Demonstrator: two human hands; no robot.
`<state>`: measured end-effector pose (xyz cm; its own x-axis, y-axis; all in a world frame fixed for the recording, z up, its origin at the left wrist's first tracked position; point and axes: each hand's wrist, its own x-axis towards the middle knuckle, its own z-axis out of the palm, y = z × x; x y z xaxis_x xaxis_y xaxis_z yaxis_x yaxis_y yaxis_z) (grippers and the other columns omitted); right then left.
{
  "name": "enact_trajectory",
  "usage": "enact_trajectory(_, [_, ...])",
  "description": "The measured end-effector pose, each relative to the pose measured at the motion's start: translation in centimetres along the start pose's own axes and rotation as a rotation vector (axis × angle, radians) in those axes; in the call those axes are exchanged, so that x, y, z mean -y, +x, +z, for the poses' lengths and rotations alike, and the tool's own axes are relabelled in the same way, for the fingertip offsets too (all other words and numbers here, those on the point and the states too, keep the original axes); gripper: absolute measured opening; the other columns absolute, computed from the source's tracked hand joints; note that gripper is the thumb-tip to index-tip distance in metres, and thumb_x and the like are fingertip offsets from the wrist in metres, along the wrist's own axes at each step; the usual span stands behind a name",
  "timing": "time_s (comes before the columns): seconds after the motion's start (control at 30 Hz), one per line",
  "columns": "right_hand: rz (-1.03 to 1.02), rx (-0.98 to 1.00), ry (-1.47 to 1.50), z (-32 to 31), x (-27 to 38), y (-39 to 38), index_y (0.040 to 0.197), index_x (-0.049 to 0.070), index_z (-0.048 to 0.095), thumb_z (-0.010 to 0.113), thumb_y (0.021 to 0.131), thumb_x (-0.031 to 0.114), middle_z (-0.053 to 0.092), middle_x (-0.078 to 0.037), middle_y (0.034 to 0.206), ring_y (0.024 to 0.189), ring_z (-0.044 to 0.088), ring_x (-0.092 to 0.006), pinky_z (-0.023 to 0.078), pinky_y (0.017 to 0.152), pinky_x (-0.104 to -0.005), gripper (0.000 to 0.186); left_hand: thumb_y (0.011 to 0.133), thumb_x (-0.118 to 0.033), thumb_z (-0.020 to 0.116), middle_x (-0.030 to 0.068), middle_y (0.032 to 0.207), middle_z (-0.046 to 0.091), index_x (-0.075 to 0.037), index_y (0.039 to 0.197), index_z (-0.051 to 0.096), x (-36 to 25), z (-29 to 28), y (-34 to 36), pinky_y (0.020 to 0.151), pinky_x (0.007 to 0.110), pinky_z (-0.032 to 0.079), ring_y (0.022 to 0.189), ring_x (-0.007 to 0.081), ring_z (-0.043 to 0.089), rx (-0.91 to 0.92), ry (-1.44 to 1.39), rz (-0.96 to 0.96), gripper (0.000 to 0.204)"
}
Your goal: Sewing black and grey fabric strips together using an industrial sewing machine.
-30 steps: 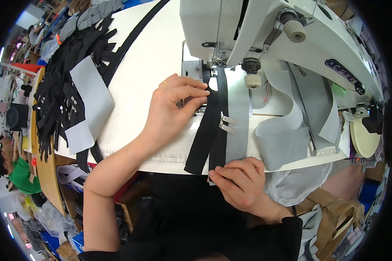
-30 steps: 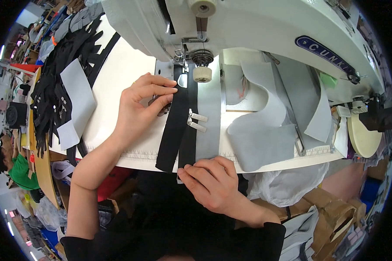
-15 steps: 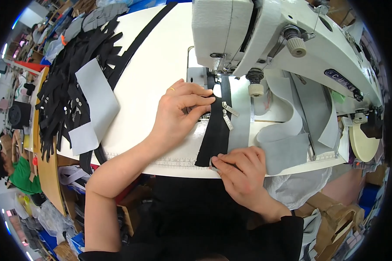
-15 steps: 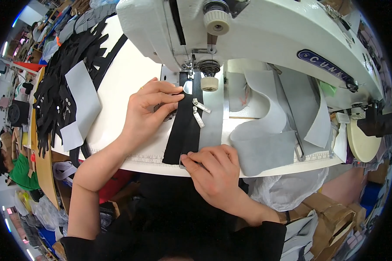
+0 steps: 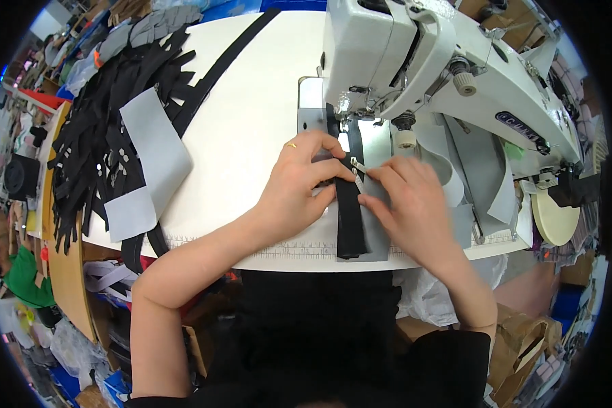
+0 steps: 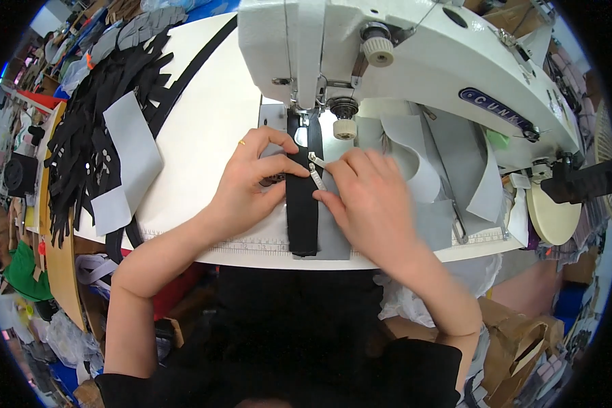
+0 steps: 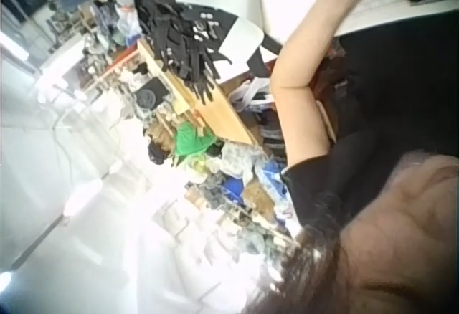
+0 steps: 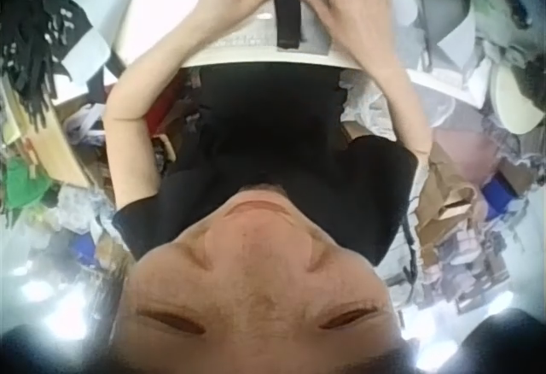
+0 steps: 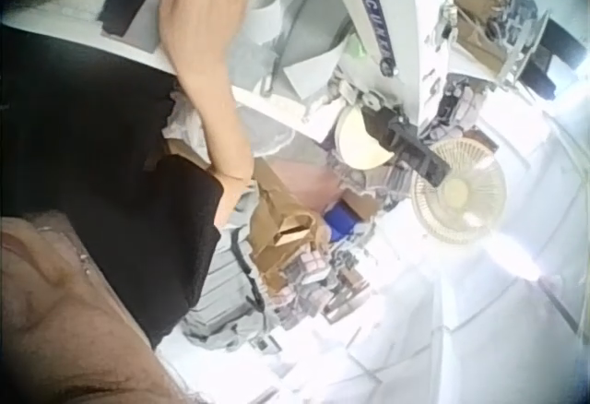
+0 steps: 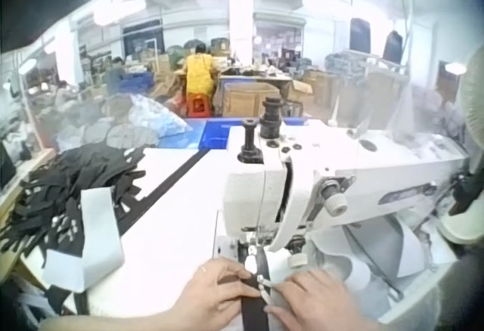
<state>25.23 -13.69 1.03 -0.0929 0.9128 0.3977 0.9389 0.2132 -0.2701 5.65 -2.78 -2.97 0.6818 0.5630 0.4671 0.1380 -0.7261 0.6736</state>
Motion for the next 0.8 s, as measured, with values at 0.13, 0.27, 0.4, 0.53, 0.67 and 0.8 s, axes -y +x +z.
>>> enact_trajectory(0.13, [-0.203, 0.122, -0.160, 0.3, -1.3, 0.1, 0.091, 0.005, 0.066, 0.078, 0.082, 0.014, 0.060, -0.008, 0.089, 0.087, 0.062, -0.0285, 0.048, 0.076, -0.0400, 0.017, 0.075, 0.000, 0.078, 0.0098, 0.116, 0.059, -0.013, 0.102, 0.081, -0.3, 0.0, -0.4, 0.100, 0.040, 0.042, 0.113, 0.0286, 0.056, 0.057, 0.079, 0.039, 0.030])
enact_trajectory(0.27, [-0.165, 0.055, -0.131, 1.5, -1.8, 0.4, 0.088, 0.006, 0.063, 0.076, 0.080, 0.011, 0.060, -0.008, 0.087, 0.086, 0.062, -0.0268, 0.048, 0.074, -0.0384, 0.016, 0.076, -0.002, 0.077, 0.0109, 0.115, 0.057, -0.014, 0.101, 0.082, -0.4, 0.4, -0.6, 0.100, 0.041, 0.040, 0.114, 0.0295, 0.054, 0.095, 0.152, 0.111, 0.029])
enact_trajectory(0.4, [-0.205, -0.039, -0.211, 2.0, -2.8, 1.0, 0.087, 0.007, 0.063, 0.076, 0.079, 0.011, 0.060, -0.007, 0.085, 0.083, 0.062, -0.0258, 0.049, 0.073, -0.0387, 0.016, 0.077, -0.004, 0.078, 0.0116, 0.115, 0.057, -0.015, 0.101, 0.083, -0.6, 0.5, -0.8, 0.100, 0.042, 0.040, 0.114, 0.0305, 0.053, 0.096, 0.160, 0.111, 0.027])
enact_trajectory(0.53, [-0.257, -0.073, -0.356, 2.9, -3.3, 1.5, 0.086, 0.005, 0.062, 0.076, 0.081, 0.013, 0.062, -0.009, 0.082, 0.082, 0.063, -0.0269, 0.050, 0.074, -0.0390, 0.017, 0.078, -0.004, 0.078, 0.0117, 0.116, 0.056, -0.015, 0.101, 0.083, -0.7, 0.4, -0.7, 0.101, 0.042, 0.039, 0.115, 0.0310, 0.052, 0.111, 0.161, 0.100, 0.027])
enact_trajectory(0.67, [-0.212, -0.158, -0.462, 4.4, -4.3, 3.1, 0.086, 0.003, 0.064, 0.076, 0.083, 0.015, 0.065, -0.010, 0.080, 0.079, 0.065, -0.0283, 0.052, 0.071, -0.0407, 0.018, 0.078, -0.005, 0.078, 0.0116, 0.117, 0.056, -0.016, 0.102, 0.084, -0.7, 0.4, -0.9, 0.103, 0.043, 0.038, 0.115, 0.0313, 0.052, 0.130, 0.171, 0.084, 0.027])
enact_trajectory(0.8, [-0.198, -0.232, -0.380, 6.4, -6.2, 4.2, 0.091, 0.003, 0.069, 0.075, 0.087, 0.020, 0.069, -0.013, 0.080, 0.075, 0.066, -0.0332, 0.052, 0.064, -0.0470, 0.019, 0.077, -0.004, 0.079, 0.0115, 0.118, 0.056, -0.017, 0.103, 0.083, -0.7, 0.5, -0.9, 0.104, 0.044, 0.038, 0.117, 0.0317, 0.052, 0.120, 0.153, 0.095, 0.029])
